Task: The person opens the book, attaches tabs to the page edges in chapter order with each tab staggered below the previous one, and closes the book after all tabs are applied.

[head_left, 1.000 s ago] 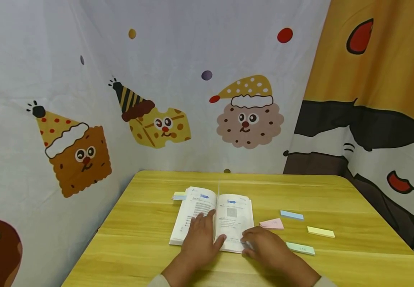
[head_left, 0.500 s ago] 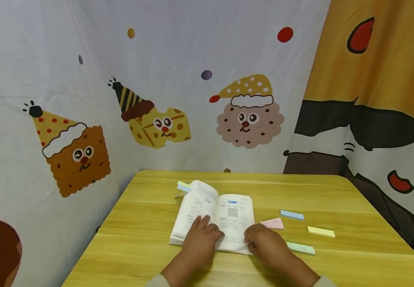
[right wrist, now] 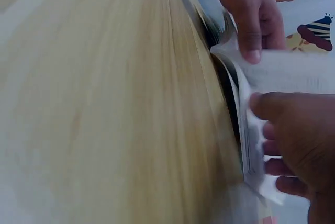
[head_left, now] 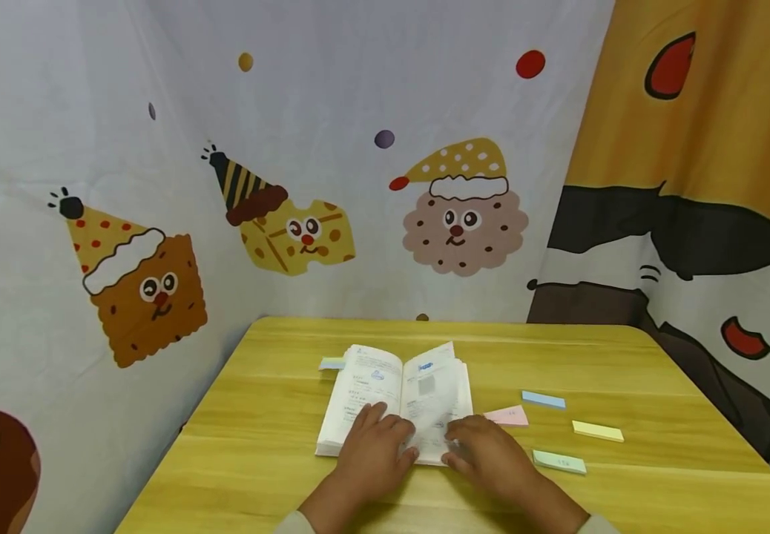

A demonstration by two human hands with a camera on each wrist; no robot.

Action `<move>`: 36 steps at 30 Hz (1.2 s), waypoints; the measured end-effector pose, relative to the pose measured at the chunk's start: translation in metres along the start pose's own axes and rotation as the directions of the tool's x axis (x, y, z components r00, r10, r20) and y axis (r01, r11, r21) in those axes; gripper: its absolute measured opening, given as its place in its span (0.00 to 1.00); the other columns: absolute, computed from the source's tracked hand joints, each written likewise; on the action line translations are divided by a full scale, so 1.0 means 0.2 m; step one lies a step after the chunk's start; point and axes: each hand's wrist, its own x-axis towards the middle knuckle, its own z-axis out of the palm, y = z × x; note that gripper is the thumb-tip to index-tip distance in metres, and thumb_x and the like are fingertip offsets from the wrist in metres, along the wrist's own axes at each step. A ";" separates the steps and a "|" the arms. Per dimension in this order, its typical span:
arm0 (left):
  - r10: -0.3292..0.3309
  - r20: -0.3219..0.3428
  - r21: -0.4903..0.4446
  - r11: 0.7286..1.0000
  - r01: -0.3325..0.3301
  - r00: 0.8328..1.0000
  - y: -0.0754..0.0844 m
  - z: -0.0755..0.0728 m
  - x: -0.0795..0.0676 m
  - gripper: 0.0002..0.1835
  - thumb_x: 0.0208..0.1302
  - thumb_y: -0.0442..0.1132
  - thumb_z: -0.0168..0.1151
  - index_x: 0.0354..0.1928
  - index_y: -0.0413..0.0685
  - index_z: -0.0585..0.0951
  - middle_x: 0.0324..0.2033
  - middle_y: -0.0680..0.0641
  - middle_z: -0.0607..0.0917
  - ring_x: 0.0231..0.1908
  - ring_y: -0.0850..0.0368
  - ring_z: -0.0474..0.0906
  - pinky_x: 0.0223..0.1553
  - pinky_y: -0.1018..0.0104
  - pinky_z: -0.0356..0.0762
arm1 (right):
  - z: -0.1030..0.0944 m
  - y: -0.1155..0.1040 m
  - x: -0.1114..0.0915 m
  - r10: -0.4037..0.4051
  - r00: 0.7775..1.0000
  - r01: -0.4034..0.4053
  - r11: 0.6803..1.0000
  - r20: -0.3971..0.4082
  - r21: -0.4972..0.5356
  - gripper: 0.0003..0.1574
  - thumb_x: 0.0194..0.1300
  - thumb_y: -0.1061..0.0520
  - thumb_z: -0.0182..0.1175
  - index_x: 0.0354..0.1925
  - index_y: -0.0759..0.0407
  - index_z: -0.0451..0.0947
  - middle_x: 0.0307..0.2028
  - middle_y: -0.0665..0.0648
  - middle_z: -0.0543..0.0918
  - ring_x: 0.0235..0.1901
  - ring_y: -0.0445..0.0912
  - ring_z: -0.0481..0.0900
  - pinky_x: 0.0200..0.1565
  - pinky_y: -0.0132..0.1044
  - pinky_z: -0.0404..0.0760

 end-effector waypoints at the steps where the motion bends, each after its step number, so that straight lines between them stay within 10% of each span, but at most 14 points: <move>1: -0.030 -0.009 -0.025 0.999 0.030 0.999 0.00 0.00 0.00 0.20 0.63 0.57 0.55 0.52 0.56 0.77 0.47 0.54 0.80 0.59 0.48 0.66 0.62 0.47 0.55 | 0.00 0.00 -0.01 -0.012 0.999 0.012 1.000 0.033 0.001 0.18 0.53 0.43 0.68 0.39 0.51 0.81 0.42 0.47 0.81 0.44 0.43 0.76 0.49 0.42 0.74; 4: -0.175 -0.083 -0.118 0.979 0.165 0.981 -0.01 0.00 0.00 0.30 0.65 0.52 0.55 0.65 0.47 0.65 0.48 0.45 0.79 0.53 0.47 0.72 0.54 0.52 0.69 | -0.01 0.01 -0.02 -0.037 0.994 0.036 0.999 0.105 0.011 0.23 0.54 0.43 0.68 0.44 0.55 0.81 0.47 0.51 0.80 0.49 0.46 0.76 0.54 0.47 0.71; 8: -0.341 -0.236 -0.135 0.939 0.317 0.910 -0.02 -0.01 0.01 0.46 0.61 0.43 0.61 0.74 0.52 0.44 0.55 0.37 0.70 0.52 0.45 0.70 0.30 0.60 0.78 | -0.01 0.04 -0.03 -0.053 0.987 0.054 0.999 0.151 -0.006 0.19 0.54 0.45 0.68 0.42 0.52 0.82 0.47 0.50 0.80 0.49 0.46 0.76 0.55 0.49 0.69; 10: -0.357 -0.275 -0.057 0.933 0.356 0.893 -0.03 -0.02 0.02 0.50 0.57 0.39 0.65 0.74 0.58 0.44 0.61 0.36 0.62 0.60 0.40 0.61 0.40 0.57 0.77 | -0.01 0.05 -0.03 -0.064 0.985 0.065 0.998 0.159 -0.004 0.15 0.55 0.46 0.68 0.40 0.50 0.83 0.47 0.49 0.81 0.49 0.46 0.76 0.55 0.48 0.70; 15: -0.164 -0.184 0.172 0.965 0.196 0.969 -0.06 -0.02 0.02 0.38 0.49 0.33 0.68 0.64 0.69 0.70 0.66 0.39 0.58 0.68 0.35 0.43 0.63 0.39 0.46 | -0.01 0.07 -0.02 -0.127 0.982 0.125 0.992 0.142 0.022 0.05 0.57 0.52 0.65 0.34 0.49 0.84 0.44 0.49 0.82 0.46 0.44 0.78 0.51 0.44 0.74; 20: 0.070 0.035 0.126 0.989 -0.074 0.997 -0.03 0.01 0.01 0.24 0.53 0.34 0.63 0.50 0.69 0.81 0.57 0.49 0.72 0.64 0.40 0.58 0.63 0.44 0.53 | -0.02 0.06 -0.01 -0.132 0.979 0.133 0.991 0.155 0.004 0.05 0.57 0.54 0.63 0.33 0.48 0.85 0.43 0.49 0.82 0.47 0.43 0.78 0.51 0.45 0.74; 25: 0.000 0.101 0.031 1.000 -0.003 0.995 -0.01 0.01 0.00 0.17 0.58 0.48 0.60 0.51 0.68 0.80 0.55 0.51 0.74 0.62 0.38 0.58 0.60 0.40 0.56 | -0.03 0.06 -0.01 -0.084 0.988 0.086 0.996 0.127 -0.017 0.04 0.55 0.55 0.62 0.30 0.47 0.84 0.43 0.47 0.82 0.46 0.42 0.77 0.51 0.46 0.74; 29: -0.030 0.105 -0.001 1.000 0.030 0.994 0.00 0.01 0.00 0.23 0.58 0.66 0.55 0.50 0.67 0.79 0.54 0.51 0.74 0.62 0.39 0.59 0.59 0.40 0.57 | -0.02 0.05 0.00 -0.076 0.996 0.072 0.995 -0.053 -0.069 0.04 0.58 0.54 0.60 0.29 0.46 0.81 0.43 0.45 0.78 0.45 0.40 0.74 0.43 0.37 0.78; 36: -0.041 0.065 -0.021 0.999 0.042 0.997 0.01 0.00 0.01 0.20 0.59 0.63 0.56 0.49 0.66 0.80 0.51 0.51 0.76 0.61 0.40 0.60 0.60 0.41 0.56 | -0.03 0.00 0.03 -0.070 0.935 0.047 0.996 -0.348 -0.076 0.06 0.59 0.53 0.64 0.34 0.48 0.76 0.36 0.47 0.72 0.32 0.39 0.70 0.28 0.30 0.73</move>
